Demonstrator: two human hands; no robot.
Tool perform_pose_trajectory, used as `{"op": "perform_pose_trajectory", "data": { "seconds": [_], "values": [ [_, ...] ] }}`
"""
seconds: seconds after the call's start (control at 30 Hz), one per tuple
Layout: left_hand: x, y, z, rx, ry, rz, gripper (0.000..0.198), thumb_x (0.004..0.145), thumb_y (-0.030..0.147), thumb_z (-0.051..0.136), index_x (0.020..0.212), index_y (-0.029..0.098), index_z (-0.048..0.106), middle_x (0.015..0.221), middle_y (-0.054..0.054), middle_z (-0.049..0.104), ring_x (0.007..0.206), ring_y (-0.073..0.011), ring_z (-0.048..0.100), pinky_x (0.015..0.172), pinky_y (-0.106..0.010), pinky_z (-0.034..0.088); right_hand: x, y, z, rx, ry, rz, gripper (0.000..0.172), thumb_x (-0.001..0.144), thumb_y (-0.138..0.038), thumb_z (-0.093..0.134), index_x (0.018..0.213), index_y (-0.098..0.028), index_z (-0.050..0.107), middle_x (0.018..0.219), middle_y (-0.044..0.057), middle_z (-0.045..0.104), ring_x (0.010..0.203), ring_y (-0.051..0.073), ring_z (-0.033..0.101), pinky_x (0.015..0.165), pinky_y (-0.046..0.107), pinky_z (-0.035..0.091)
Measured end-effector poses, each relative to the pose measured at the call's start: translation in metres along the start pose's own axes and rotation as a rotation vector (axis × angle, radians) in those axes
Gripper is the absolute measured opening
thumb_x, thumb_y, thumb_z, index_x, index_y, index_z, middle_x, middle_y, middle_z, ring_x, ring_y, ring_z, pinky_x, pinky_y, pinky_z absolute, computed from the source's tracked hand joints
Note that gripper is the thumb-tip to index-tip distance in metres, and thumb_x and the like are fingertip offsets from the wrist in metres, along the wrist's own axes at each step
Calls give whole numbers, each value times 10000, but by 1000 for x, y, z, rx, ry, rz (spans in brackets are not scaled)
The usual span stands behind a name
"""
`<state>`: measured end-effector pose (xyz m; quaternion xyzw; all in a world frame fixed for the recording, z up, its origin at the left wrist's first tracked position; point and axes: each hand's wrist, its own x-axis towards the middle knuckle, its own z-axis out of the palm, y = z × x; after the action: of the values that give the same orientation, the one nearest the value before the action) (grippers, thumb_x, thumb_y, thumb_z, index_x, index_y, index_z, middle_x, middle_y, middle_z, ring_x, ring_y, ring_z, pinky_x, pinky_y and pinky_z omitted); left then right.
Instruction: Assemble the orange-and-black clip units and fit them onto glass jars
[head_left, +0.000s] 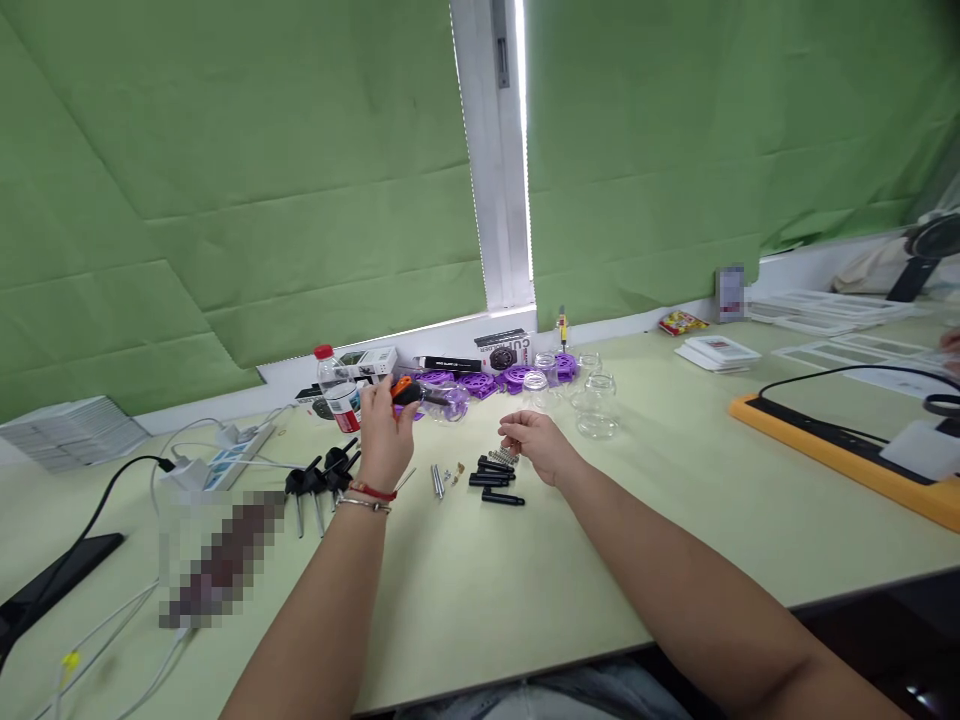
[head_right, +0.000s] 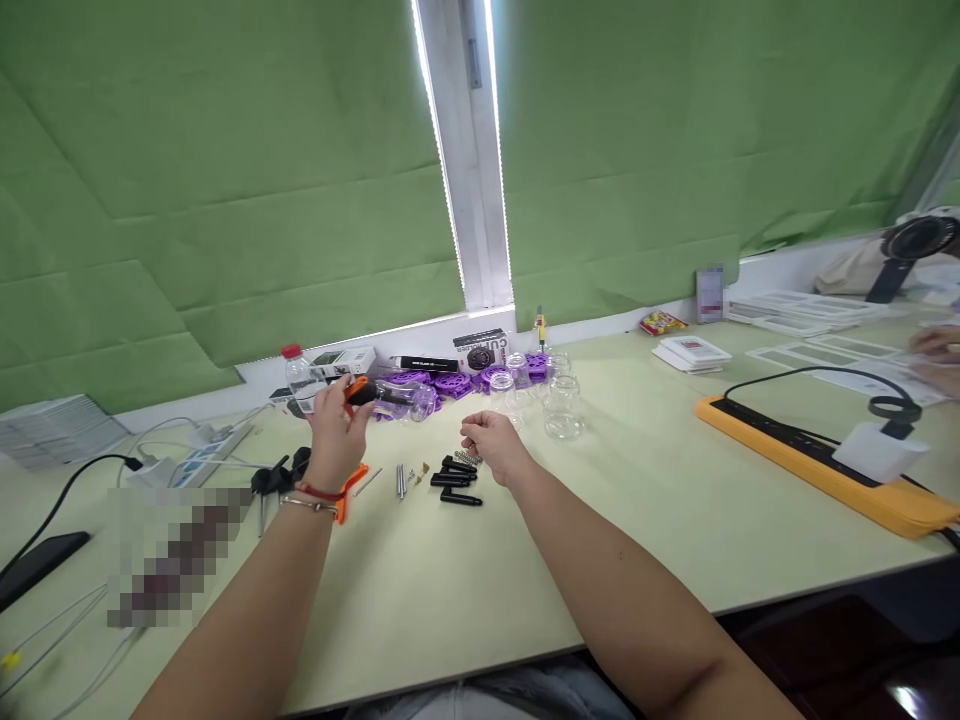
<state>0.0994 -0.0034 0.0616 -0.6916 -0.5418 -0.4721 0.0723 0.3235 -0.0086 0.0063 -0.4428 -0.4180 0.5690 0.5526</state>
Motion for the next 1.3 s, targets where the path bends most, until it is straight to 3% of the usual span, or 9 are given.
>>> {"op": "perform_pose_trajectory", "data": {
  "seconds": [0.17,0.27,0.47,0.6,0.73,0.83,0.97,1.13,1.3],
  "values": [
    [-23,11,-14,-658,-164,-174,427,808,327,562,1215,213,498,1192,-78,539,1100,-210,510,962,-367,420,-16,-11,5,193,-376,204,562,782,-680,424,993,-168,519,904,106,638,745,206,660,614,311,517],
    [-36,12,-11,-848,-211,-209,459,790,320,587,1226,224,481,1200,-68,556,1114,-197,512,958,-341,426,-29,-20,9,190,-606,274,725,744,-790,280,1084,-185,490,980,132,647,845,251,669,632,327,517],
    [-49,16,-13,-896,-320,-273,515,840,414,525,1311,229,430,1340,-86,479,1244,-218,428,1018,-340,355,-39,-19,12,151,-690,-65,733,644,-455,732,1281,-297,405,1226,88,555,931,237,640,656,293,512],
    [-51,23,-13,-1108,-340,-495,485,817,539,500,1175,210,502,1054,-82,625,924,-187,613,771,-299,492,-47,-8,21,-173,-782,-257,739,575,-223,796,1259,-290,523,1334,76,459,979,181,588,833,317,488],
    [-50,25,-11,-1080,-257,-738,357,737,493,626,883,177,549,714,-5,607,628,-136,597,561,-245,479,-50,-2,26,-386,-865,-337,703,527,-252,821,1194,-305,604,1405,48,406,1009,187,573,793,267,492],
    [-49,25,-14,-1089,-302,-748,317,728,449,644,860,175,550,693,-2,611,600,-136,597,549,-252,488,-40,-1,23,-300,-700,-192,431,648,-466,724,969,-179,704,1125,96,631,822,166,620,584,220,486],
    [-52,27,-22,-1160,-395,-705,301,748,411,635,917,174,558,684,-11,628,594,-148,613,547,-268,504,-23,-1,18,-104,-301,15,543,768,-646,499,646,-130,613,610,51,618,429,80,479,351,191,295],
    [-58,27,-23,-1131,-481,-696,315,726,390,664,916,156,571,669,-21,644,557,-144,613,528,-257,495,-18,2,20,-9,-217,57,448,733,-568,596,560,-166,502,396,-58,417,338,48,300,354,199,216],
    [-60,20,-18,-1180,-503,-729,288,743,384,656,898,158,570,701,-15,624,599,-146,612,528,-262,504,-16,7,20,-90,-196,-63,330,705,-455,643,610,-149,564,450,-54,451,405,54,342,417,206,256]
  ]
}}
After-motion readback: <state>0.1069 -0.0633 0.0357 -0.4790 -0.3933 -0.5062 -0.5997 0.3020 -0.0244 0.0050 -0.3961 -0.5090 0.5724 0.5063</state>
